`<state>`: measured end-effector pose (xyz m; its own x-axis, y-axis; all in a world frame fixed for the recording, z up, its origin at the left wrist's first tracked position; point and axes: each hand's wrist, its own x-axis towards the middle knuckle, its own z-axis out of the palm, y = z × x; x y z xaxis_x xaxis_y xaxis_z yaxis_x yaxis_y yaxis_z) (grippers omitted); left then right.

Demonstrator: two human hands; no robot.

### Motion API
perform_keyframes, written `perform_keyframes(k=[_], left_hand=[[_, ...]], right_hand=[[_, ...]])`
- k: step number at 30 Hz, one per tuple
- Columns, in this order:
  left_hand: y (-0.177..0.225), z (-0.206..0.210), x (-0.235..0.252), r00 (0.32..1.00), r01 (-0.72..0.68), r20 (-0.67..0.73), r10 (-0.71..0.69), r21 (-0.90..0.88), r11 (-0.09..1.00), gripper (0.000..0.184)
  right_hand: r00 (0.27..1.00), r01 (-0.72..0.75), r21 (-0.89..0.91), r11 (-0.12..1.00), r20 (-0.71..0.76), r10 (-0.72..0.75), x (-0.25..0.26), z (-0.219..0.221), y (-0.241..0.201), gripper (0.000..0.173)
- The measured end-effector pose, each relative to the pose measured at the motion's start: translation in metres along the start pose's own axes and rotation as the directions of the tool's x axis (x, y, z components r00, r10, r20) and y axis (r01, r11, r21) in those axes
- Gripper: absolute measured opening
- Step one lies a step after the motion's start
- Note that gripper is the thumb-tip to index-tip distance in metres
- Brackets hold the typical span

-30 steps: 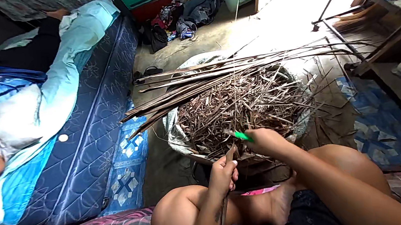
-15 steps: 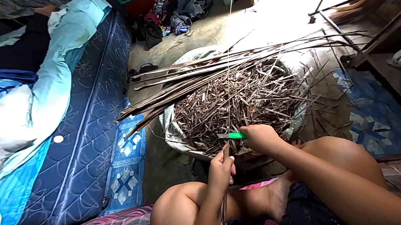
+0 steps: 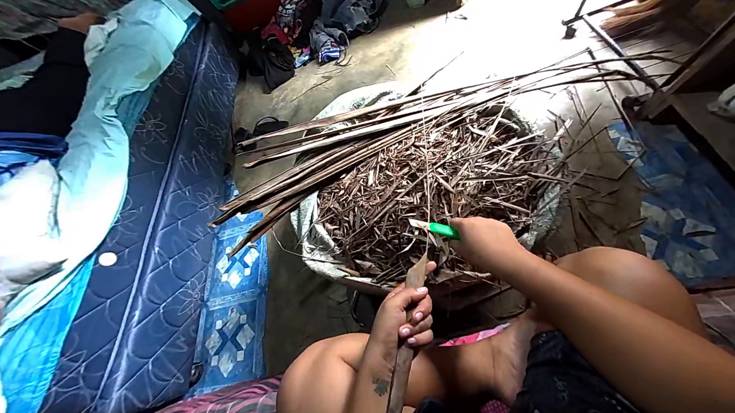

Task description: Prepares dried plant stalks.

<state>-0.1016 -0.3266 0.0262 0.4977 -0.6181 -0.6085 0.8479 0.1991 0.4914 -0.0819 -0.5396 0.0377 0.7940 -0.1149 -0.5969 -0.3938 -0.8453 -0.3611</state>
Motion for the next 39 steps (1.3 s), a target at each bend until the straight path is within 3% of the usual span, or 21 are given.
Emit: perform_keyframes(k=[4,9,15,17,20,22,24,27,30,33,36,39], left_hand=[[-0.004,-0.001,0.003,0.999,0.021,0.039,-0.023,0.047,0.999,0.048],[-0.007,0.002,0.003,0.998,0.062,-0.013,-0.061,0.171,0.983,0.049],[-0.003,-0.005,-0.001,0.994,0.053,0.067,-0.085,0.384,0.922,0.065],[-0.003,-0.006,-0.001,0.998,-0.020,0.068,-0.009,0.414,0.910,0.060],[-0.004,0.000,0.001,0.986,-0.110,-0.043,0.158,0.541,0.834,0.037],[-0.004,0.005,0.001,0.975,-0.068,-0.125,0.185,0.622,0.780,0.032],[-0.004,0.007,0.002,0.969,0.008,-0.196,0.150,0.633,0.774,0.039],[-0.003,0.005,0.005,0.954,0.000,-0.231,0.192,0.640,0.768,0.035],[-0.003,0.002,0.006,0.967,-0.043,-0.161,0.200,0.666,0.744,0.031],[-0.008,0.004,0.007,0.988,-0.063,-0.059,0.139,0.675,0.735,0.033],[-0.015,0.005,0.007,0.987,-0.151,0.052,0.151,0.602,0.784,0.022],[-0.018,0.003,0.007,0.971,-0.235,0.157,0.179,0.506,0.830,0.012]], right_hand=[[0.998,-0.057,0.052,0.997,-0.002,0.057,0.010,-0.001,0.007,0.033],[0.994,-0.112,0.075,0.991,0.015,0.111,0.018,0.002,0.011,0.036],[0.970,-0.196,0.159,0.968,-0.112,0.214,0.032,0.002,0.022,0.038],[0.978,-0.130,0.224,0.966,-0.131,0.162,0.034,0.003,0.022,0.040],[0.988,0.062,0.316,0.947,-0.151,-0.014,0.029,0.012,0.016,0.043],[0.976,0.202,0.357,0.912,-0.152,-0.157,0.026,0.023,0.011,0.044],[0.951,0.309,0.401,0.862,-0.141,-0.276,0.023,0.033,0.006,0.044],[0.928,0.360,0.546,0.756,-0.124,-0.353,0.018,0.042,0.002,0.042],[0.948,0.313,0.660,0.683,-0.167,-0.272,0.018,0.048,-0.001,0.029],[0.942,0.329,0.792,0.515,-0.313,-0.120,0.018,0.057,-0.003,0.016],[0.867,0.477,0.796,0.372,-0.496,-0.049,0.014,0.062,-0.006,0.014],[0.760,0.609,0.713,0.347,-0.650,0.005,0.012,0.066,-0.006,0.014]])
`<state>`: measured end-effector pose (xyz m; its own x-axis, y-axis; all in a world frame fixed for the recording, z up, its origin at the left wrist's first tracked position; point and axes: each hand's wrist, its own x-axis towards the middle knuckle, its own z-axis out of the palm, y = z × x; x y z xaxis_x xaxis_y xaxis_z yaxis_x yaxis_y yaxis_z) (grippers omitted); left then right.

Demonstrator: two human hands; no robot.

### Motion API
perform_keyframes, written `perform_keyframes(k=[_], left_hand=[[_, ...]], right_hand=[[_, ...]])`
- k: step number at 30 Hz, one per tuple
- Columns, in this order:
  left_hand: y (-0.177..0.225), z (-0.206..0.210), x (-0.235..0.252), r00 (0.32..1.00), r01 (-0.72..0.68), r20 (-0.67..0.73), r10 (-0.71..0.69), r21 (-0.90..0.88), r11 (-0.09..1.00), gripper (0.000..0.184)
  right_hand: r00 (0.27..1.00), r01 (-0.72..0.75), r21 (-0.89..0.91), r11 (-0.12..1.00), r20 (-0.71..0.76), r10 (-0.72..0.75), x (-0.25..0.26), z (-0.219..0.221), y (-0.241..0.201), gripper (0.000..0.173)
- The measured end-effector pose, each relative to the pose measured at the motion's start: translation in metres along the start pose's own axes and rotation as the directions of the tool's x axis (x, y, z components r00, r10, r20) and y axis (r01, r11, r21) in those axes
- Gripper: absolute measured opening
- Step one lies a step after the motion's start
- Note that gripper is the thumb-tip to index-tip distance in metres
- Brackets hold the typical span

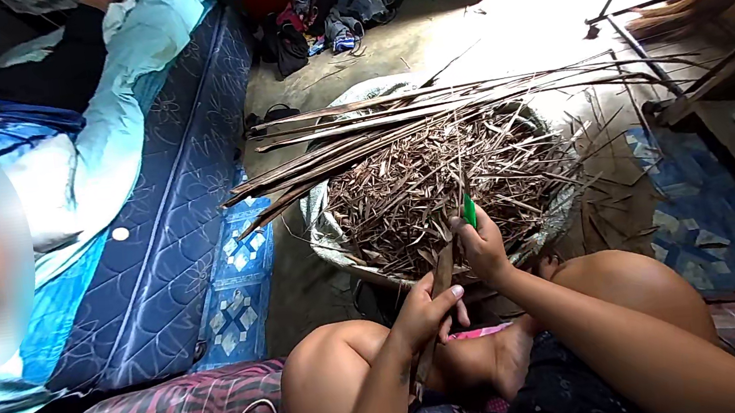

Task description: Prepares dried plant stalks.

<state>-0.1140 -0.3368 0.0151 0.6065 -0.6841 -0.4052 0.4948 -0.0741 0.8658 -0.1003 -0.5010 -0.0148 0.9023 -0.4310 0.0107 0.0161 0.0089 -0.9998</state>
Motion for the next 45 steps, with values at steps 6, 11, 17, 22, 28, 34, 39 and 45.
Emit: perform_keyframes(k=[6,11,17,22,28,34,39,45], left_hand=[[-0.004,-0.004,-0.002,0.989,-0.018,0.143,0.031,-0.095,0.995,0.014],[0.007,0.000,0.000,0.983,-0.014,-0.179,0.034,0.109,0.994,0.017],[0.010,-0.020,0.013,0.853,0.424,-0.520,-0.047,0.638,0.643,0.052],[0.016,-0.011,0.016,0.744,0.631,-0.660,-0.109,0.638,0.441,0.049],[0.009,-0.013,0.020,0.754,0.587,-0.653,-0.067,0.625,0.514,0.050],[0.011,-0.004,0.022,0.789,0.555,-0.614,-0.034,0.687,0.469,0.049],[0.011,-0.006,0.016,0.823,0.478,-0.568,-0.012,0.683,0.552,0.051],[0.019,-0.008,0.020,0.799,0.476,-0.601,-0.010,0.623,0.621,0.046]], right_hand=[[0.983,0.164,0.140,0.976,-0.108,-0.150,-0.014,0.005,-0.003,0.012],[0.972,-0.062,-0.188,0.980,0.210,0.101,0.004,-0.008,-0.003,0.026],[0.726,0.127,-0.670,0.732,0.565,0.392,-0.004,0.000,-0.031,0.047],[0.587,0.250,-0.819,0.517,0.552,0.592,-0.035,0.014,-0.052,0.041],[0.613,0.184,-0.900,0.395,0.420,0.669,-0.046,0.021,-0.053,0.036],[0.746,0.111,-0.939,0.326,0.295,0.596,-0.018,0.028,-0.036,0.037],[0.772,0.053,-0.928,0.369,0.272,0.575,0.006,0.006,-0.052,0.038],[0.607,0.098,-0.841,0.532,0.474,0.638,-0.025,0.008,-0.054,0.035]])
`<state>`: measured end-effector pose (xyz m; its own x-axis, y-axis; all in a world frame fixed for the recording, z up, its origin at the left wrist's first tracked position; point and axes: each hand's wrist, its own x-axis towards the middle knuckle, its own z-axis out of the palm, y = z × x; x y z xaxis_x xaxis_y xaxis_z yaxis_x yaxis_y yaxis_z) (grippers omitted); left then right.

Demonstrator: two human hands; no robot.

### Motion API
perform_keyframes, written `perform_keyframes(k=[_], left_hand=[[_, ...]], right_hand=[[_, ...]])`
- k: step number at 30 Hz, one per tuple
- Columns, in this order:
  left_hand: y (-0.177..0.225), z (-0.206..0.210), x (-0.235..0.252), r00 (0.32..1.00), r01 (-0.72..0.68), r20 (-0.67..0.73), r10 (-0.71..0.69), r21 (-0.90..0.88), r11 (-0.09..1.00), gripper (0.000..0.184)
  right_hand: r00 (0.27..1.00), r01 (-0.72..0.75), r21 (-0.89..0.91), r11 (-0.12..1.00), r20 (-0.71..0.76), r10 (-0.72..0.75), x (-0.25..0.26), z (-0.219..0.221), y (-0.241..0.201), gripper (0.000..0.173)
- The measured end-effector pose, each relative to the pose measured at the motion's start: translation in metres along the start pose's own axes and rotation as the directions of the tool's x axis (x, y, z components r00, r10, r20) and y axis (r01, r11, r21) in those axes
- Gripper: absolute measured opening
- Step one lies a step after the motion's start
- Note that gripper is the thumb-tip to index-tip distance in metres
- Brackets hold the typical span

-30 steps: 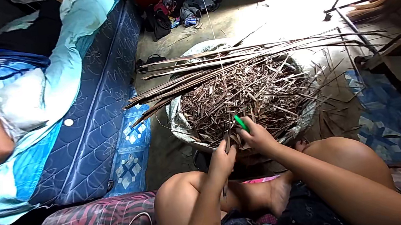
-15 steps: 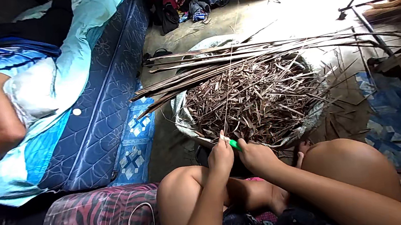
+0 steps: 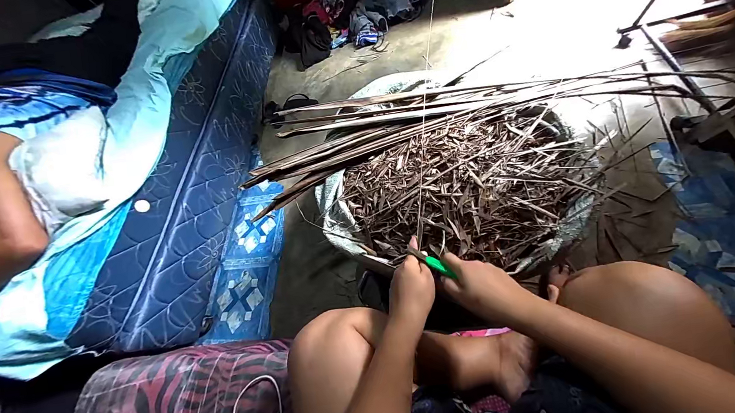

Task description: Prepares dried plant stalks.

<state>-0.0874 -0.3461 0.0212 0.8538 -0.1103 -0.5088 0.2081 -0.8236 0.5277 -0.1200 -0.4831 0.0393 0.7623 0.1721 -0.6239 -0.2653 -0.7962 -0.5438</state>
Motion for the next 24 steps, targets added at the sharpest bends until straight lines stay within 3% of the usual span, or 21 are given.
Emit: perform_keyframes(k=[13,17,20,24], left_hand=[[-0.002,0.004,0.003,1.000,-0.019,0.006,0.019,0.030,0.999,0.042],[-0.005,0.007,0.001,0.995,-0.067,0.061,0.076,-0.137,0.988,0.046],[-0.006,0.004,-0.008,0.989,-0.080,0.097,0.110,-0.272,0.959,0.045],[-0.010,0.000,-0.009,0.986,-0.037,0.135,0.101,-0.414,0.910,0.045]], right_hand=[[0.991,-0.121,-0.098,0.988,-0.062,0.115,0.020,0.008,-0.008,0.037],[0.966,-0.204,-0.102,0.974,-0.184,0.183,0.032,-0.003,-0.002,0.038],[0.930,-0.257,0.003,0.966,-0.272,0.248,0.034,-0.030,0.015,0.039],[0.950,-0.128,0.122,0.984,-0.268,0.157,0.025,-0.049,0.033,0.035]])
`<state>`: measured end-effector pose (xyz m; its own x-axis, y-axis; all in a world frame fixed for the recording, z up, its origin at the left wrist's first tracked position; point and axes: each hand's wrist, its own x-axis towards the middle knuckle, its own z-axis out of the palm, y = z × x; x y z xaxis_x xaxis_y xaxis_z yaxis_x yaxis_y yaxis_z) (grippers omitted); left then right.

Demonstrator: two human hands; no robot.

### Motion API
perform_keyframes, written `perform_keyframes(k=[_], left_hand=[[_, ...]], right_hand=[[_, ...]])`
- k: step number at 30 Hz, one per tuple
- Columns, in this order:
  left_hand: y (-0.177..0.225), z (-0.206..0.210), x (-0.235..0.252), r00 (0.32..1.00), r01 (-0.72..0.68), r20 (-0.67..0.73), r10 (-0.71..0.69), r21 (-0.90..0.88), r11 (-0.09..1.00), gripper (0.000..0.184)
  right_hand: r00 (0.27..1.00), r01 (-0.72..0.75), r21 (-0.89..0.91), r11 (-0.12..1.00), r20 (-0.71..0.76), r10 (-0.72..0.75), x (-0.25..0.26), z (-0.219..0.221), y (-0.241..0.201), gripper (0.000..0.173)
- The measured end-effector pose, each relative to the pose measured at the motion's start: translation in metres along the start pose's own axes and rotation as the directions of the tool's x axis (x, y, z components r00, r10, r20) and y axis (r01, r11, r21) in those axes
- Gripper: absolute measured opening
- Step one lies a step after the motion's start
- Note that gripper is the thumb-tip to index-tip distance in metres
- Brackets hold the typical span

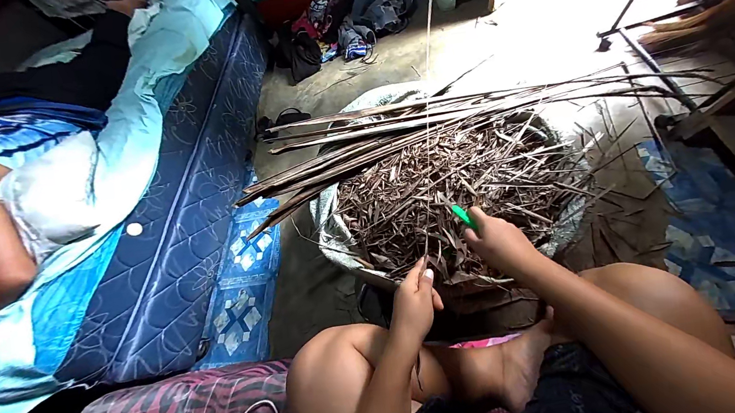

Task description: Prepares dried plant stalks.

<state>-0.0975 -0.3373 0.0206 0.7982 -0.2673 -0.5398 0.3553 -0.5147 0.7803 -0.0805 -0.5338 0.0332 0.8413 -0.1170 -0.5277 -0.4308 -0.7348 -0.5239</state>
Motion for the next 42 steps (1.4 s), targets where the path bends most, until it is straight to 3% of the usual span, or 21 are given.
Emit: perform_keyframes(k=[7,12,14,17,19,22,24,25,29,32,35,38,40,42], left_hand=[[0.000,0.000,0.002,1.000,0.009,0.003,-0.008,-0.229,0.973,0.035],[0.007,-0.004,-0.002,0.998,0.053,0.040,-0.040,-0.444,0.894,0.038],[0.010,-0.005,-0.003,0.996,0.079,0.069,-0.052,-0.472,0.878,0.036],[0.008,-0.003,-0.010,0.988,0.094,0.155,-0.010,-0.547,0.832,0.046],[0.006,-0.005,-0.010,0.982,0.106,0.190,0.012,-0.596,0.796,0.047],[0.007,-0.012,-0.008,0.967,0.170,0.254,0.011,-0.679,0.715,0.046],[0.007,-0.015,-0.008,0.963,0.195,0.268,0.013,-0.731,0.654,0.034],[0.006,-0.016,-0.008,0.961,0.204,0.278,0.013,-0.735,0.646,0.027],[0.005,-0.012,-0.010,0.974,0.145,0.225,0.020,-0.690,0.709,0.028],[0.005,-0.013,-0.007,0.980,0.141,0.199,0.002,-0.703,0.697,0.040],[0.006,-0.014,-0.009,0.962,0.181,0.272,0.027,-0.709,0.682,0.047],[0.003,-0.012,-0.012,0.949,0.203,0.312,0.053,-0.729,0.654,0.048],[0.006,-0.012,-0.012,0.967,0.161,0.252,0.022,-0.678,0.718,0.045],[0.013,-0.008,-0.013,0.993,0.084,0.119,-0.028,-0.496,0.864,0.037]], right_hand=[[0.956,0.155,-0.018,0.988,0.256,-0.146,-0.033,0.036,-0.014,0.033],[0.982,0.123,-0.194,0.973,0.164,-0.091,-0.035,0.042,-0.028,0.032],[0.993,0.077,-0.183,0.980,0.107,-0.058,-0.027,0.038,-0.029,0.035],[0.998,-0.032,-0.103,0.994,0.044,0.037,-0.002,0.013,-0.016,0.037],[1.000,-0.008,-0.066,0.998,0.014,0.009,0.002,-0.001,-0.008,0.035],[0.993,0.097,-0.046,0.994,0.075,-0.093,-0.015,0.000,-0.010,0.034],[0.980,0.128,-0.071,0.989,0.161,-0.115,-0.030,0.009,-0.014,0.033],[0.975,0.127,-0.087,0.988,0.194,-0.108,-0.036,0.012,-0.016,0.032],[0.977,0.104,-0.163,0.981,0.204,-0.070,-0.038,0.012,-0.022,0.030],[0.986,0.101,-0.179,0.979,0.147,-0.075,-0.026,0.021,-0.026,0.032],[0.997,0.044,-0.149,0.988,0.072,-0.034,-0.010,0.015,-0.023,0.033],[0.991,0.103,-0.115,0.988,0.100,-0.091,-0.001,0.002,-0.011,0.032],[0.980,0.159,-0.131,0.979,0.138,-0.140,-0.014,0.006,-0.013,0.032],[0.976,0.156,-0.167,0.973,0.177,-0.126,-0.025,0.011,-0.019,0.030]])
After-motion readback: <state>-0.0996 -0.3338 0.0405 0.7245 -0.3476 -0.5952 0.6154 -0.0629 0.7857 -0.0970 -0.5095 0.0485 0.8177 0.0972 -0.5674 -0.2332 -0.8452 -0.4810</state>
